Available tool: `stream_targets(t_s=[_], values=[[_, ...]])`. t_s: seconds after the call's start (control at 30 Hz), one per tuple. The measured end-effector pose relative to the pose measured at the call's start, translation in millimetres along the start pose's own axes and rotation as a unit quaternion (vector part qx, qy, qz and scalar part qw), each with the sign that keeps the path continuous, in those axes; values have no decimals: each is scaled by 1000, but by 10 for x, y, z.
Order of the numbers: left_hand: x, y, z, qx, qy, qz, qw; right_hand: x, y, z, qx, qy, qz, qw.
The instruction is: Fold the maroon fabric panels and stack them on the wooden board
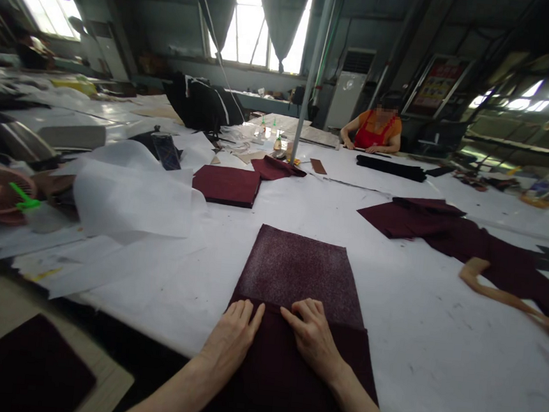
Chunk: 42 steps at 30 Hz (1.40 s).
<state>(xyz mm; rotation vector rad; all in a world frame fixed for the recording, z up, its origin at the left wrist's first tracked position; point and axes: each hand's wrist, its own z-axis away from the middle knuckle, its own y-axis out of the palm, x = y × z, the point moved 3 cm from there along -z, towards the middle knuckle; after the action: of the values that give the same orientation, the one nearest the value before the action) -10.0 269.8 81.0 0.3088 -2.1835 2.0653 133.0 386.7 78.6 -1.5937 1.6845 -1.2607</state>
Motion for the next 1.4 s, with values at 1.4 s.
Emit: stream_targets(t_s=[1.4], values=[[-647,-92,-364,-47,116,15,992,-482,-414,646,6,24,46,999]])
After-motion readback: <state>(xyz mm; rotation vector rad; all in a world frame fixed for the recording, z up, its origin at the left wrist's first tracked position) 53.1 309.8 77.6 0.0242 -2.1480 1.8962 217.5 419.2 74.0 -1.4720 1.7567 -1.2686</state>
